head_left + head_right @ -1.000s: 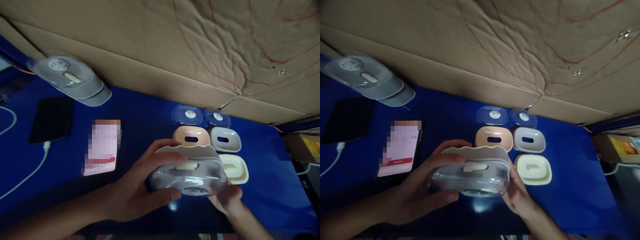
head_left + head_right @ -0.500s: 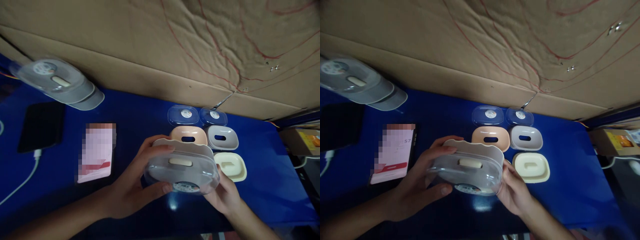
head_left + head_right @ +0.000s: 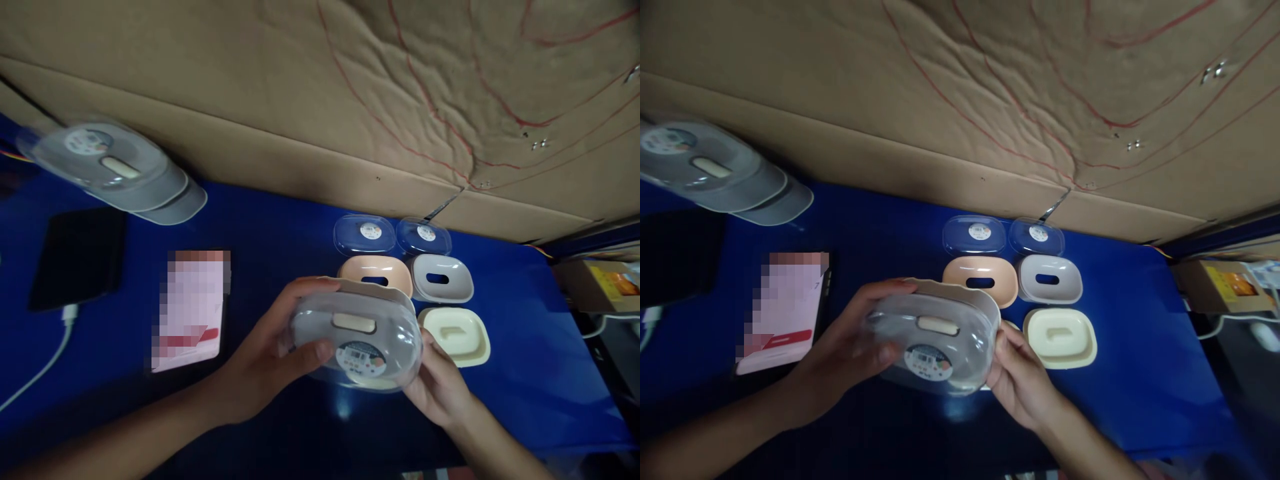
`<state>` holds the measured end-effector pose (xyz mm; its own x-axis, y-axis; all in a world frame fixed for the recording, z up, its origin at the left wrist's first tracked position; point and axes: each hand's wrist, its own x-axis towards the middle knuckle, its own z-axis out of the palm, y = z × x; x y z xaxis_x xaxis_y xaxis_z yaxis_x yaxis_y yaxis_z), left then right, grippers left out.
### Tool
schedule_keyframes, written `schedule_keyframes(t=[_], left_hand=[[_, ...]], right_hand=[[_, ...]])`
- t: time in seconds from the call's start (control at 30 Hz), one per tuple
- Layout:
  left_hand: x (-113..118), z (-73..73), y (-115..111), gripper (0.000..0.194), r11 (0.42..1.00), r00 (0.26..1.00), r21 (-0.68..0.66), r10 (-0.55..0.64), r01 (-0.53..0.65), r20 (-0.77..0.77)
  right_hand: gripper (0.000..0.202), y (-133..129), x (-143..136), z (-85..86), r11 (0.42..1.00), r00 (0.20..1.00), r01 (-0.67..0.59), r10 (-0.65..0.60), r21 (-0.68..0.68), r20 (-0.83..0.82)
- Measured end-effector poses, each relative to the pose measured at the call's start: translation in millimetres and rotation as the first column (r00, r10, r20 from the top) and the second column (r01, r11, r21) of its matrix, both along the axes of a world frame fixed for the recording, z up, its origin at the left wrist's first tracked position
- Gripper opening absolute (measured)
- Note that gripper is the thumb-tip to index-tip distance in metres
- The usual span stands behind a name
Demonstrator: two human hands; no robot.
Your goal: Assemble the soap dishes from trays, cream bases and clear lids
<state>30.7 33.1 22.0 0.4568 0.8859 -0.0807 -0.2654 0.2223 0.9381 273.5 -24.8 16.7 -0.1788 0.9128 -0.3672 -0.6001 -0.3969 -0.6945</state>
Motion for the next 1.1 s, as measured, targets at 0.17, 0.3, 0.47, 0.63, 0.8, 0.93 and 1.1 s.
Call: schedule_keyframes(t=[0.17, 0.3, 0.47, 0.63, 0.8, 0.93, 1.1], left_hand=[[-3.8, -6.7, 2.4, 0.046, 0.996, 0.999, 0.079, -0.044, 0.044, -0.013], [-3.2, -6.2, 3.9, 0.053, 0.972, 0.997, 0.23, -0.04, 0.053, -0.062], [-6.2, -12.2, 0.1, 0.066, 0.941, 0.986, 0.329, -0.023, 0.076, -0.162], [-14.6, -31.5, -4.8, 0.085, 0.925, 0.967, 0.379, 0.068, 0.031, -0.245], [-11.7, -37.0, -1.9, 0.071, 0.902, 0.967, 0.428, 0.06, 0.054, -0.249], [-2.2, -26.5, -6.9, 0.054, 0.937, 0.953, 0.347, 0.146, -0.047, -0.264], [-1.1, -24.5, -8.3, 0.055, 0.948, 0.963, 0.316, 0.115, -0.032, -0.246]], right_hand=[[0.022, -0.4, 0.1, 1.2, 0.999, 0.998, 0.016, -0.015, -0.028, 0.057], [0.031, -0.5, 0.8, 0.8, 0.998, 0.996, -0.002, 0.007, -0.06, 0.091], [0.031, -3.0, -0.1, -1.6, 0.997, 0.998, 0.024, -0.02, -0.067, 0.055], [0.03, -1.3, -2.9, -2.9, 0.998, 1.0, 0.016, -0.017, -0.06, -0.018], [0.036, -0.7, -9.2, -4.5, 0.998, 1.0, 0.024, -0.023, -0.06, 0.017], [0.072, -5.9, -15.0, -4.1, 0.991, 0.989, -0.042, 0.024, 0.129, 0.143], [0.077, -6.9, -18.2, 0.4, 0.965, 0.93, -0.101, 0.006, 0.242, 0.367]])
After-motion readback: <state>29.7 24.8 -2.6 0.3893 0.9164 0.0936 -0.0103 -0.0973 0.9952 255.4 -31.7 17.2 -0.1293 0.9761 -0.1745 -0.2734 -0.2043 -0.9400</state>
